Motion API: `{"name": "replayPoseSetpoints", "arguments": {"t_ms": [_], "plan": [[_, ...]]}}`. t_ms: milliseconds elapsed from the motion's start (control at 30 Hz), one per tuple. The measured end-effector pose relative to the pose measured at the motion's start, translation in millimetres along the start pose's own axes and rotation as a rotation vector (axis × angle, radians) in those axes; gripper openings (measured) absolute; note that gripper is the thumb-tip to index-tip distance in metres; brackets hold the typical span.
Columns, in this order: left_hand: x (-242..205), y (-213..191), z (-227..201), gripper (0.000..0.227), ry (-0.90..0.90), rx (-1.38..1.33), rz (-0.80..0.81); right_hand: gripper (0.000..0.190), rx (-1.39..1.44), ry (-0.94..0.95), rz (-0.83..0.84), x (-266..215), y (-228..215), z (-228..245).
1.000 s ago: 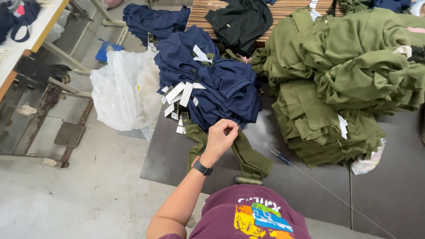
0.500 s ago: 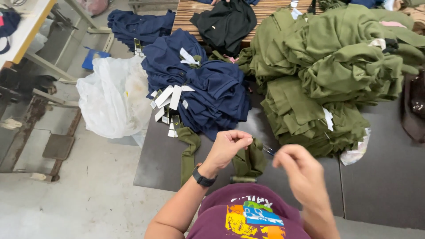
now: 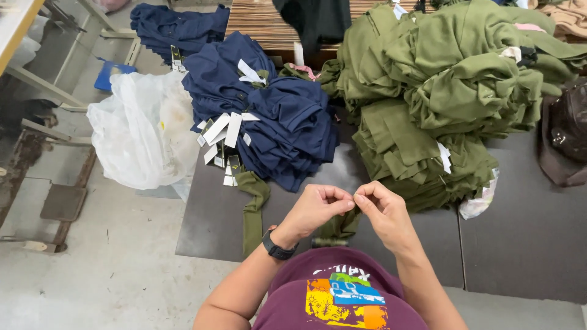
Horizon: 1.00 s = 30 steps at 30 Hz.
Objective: Hand-finishing small fabric straps by tying knots at the ends on a factory work table.
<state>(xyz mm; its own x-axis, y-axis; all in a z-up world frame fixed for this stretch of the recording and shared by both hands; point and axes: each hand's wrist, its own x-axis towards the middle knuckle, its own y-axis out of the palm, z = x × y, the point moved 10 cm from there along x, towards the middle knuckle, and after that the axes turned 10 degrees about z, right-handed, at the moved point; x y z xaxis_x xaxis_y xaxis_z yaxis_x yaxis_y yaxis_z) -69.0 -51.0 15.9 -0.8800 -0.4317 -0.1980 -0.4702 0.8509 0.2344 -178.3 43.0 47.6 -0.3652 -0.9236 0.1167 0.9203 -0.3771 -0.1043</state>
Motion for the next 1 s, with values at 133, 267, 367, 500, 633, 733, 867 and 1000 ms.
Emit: {"name": "replayPoseSetpoints", "arguments": {"t_ms": [133, 267, 367, 500, 633, 733, 867, 1000], "plan": [[1, 2, 3, 0.014, -0.016, 0.026, -0.022, 0.015, 0.07, 0.025, -0.029, -2, 2, -12], [-2, 5, -2, 0.013, 0.011, 0.055, -0.03, 0.015, 0.171, 0.034, -0.077, -3, 0, -32], [-3, 6, -3, 0.013, 0.024, 0.075, -0.035, 0.013, 0.245, 0.051, -0.096, -3, 2, -46], [-2, 6, -3, 0.015, 0.045, 0.097, -0.032, 0.011, 0.337, 0.128, -0.121, -4, 4, -68], [-1, 1, 1, 0.015, 0.027, 0.098, -0.049, 0.01, 0.363, 0.157, -0.133, -4, 4, -69], [4, -7, 4, 0.015, 0.019, 0.104, -0.066, 0.012, 0.391, 0.159, -0.154, -6, -1, -67], [6, -15, -1, 0.015, 0.034, 0.084, -0.103, 0.011, 0.195, 0.105, -0.117, -6, -9, -42], [7, -15, -4, 0.015, 0.035, 0.103, -0.108, 0.012, 0.103, 0.036, -0.083, -3, -6, -32]]}}
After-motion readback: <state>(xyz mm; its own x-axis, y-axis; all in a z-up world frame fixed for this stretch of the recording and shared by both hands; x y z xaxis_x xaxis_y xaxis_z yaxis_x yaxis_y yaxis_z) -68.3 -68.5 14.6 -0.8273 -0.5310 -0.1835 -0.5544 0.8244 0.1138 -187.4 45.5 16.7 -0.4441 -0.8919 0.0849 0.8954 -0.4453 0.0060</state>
